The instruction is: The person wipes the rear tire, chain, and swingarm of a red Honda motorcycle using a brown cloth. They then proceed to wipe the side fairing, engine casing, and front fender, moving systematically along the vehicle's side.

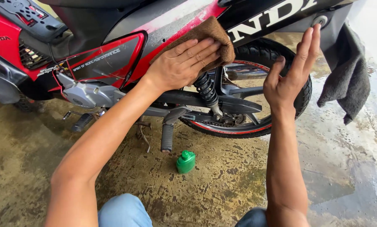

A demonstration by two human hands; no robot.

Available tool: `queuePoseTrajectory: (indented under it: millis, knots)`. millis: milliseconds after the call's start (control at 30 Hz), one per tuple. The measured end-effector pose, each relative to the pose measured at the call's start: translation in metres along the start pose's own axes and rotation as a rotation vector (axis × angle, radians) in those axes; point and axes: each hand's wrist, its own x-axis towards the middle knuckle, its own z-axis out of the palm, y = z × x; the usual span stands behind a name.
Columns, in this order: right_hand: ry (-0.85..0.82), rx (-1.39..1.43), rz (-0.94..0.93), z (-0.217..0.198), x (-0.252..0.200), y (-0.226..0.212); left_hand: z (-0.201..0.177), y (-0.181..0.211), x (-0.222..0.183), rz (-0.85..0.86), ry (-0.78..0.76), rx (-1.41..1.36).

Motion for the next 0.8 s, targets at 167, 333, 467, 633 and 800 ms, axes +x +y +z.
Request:
queuePoseTrajectory:
  millis: [167, 333, 467, 633, 800]
  knots:
    - [0.018, 0.002, 0.015, 0.002, 0.001, -0.001, -0.01, 0.003, 0.103, 0.045, -0.08, -0.331]
    - [0.053, -0.05, 0.024, -0.014, -0.001, 0.013, 0.006, 0.018, 0.178, 0.032, -0.057, -0.319]
    - [0.038, -0.014, 0.037, -0.01, -0.003, 0.014, -0.009, 0.009, 0.146, 0.019, -0.126, -0.427]
    - [0.011, 0.026, 0.022, -0.001, -0.003, 0.004, -0.002, 0.002, 0.067, 0.037, -0.171, -0.494]
    - [0.011, -0.004, -0.029, 0.006, 0.002, -0.012, 0.018, -0.006, -0.048, 0.039, -0.019, 0.008]
